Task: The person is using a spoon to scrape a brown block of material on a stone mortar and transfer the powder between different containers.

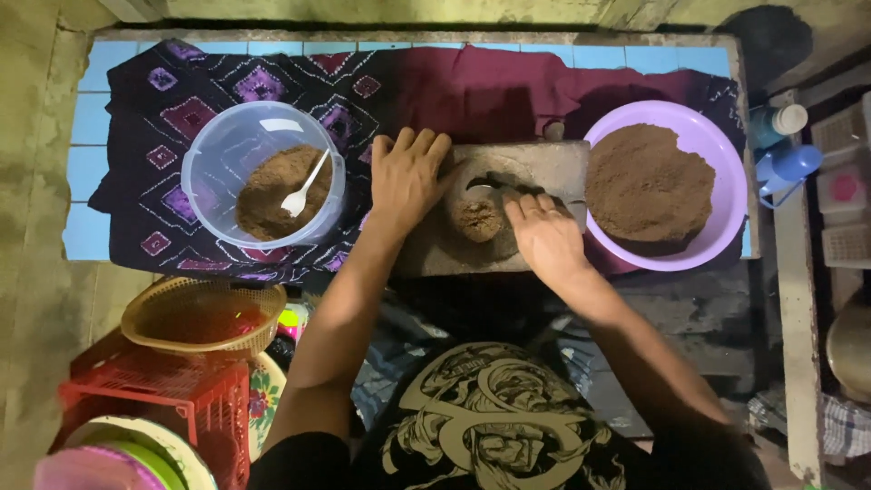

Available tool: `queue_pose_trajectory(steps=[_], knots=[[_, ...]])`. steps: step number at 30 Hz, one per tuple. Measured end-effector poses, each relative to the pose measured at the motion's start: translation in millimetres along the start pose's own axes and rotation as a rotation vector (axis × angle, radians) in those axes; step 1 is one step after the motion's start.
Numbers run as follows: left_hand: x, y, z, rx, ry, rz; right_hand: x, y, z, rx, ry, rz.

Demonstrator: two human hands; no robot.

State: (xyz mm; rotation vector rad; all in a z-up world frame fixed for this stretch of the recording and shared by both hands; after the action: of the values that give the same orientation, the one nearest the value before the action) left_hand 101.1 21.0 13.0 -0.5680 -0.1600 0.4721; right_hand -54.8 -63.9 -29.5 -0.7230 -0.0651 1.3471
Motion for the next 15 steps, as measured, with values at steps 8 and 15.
queue_pose_trajectory(steps=[8, 15], knots=[[-1, -1, -1, 0.055, 0.022, -0.024, -7, -8, 1, 0.131, -0.163, -0.037], [1, -7, 1, 0.09, 0.051, -0.008, -5, 1, -13, 0.213, -0.125, -0.131]])
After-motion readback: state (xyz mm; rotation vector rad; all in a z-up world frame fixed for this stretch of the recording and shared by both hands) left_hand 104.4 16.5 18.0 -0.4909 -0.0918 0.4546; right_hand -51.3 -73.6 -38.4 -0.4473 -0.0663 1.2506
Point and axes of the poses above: each hand's wrist, its own y-axis away from the middle knuckle, its own z-axis out of the back of the hand, x = y × z, the point moved 10 cm from there along -y, towards the middle knuckle, and after that the axes turned 3 degrees about -z, right-handed, at the moved point
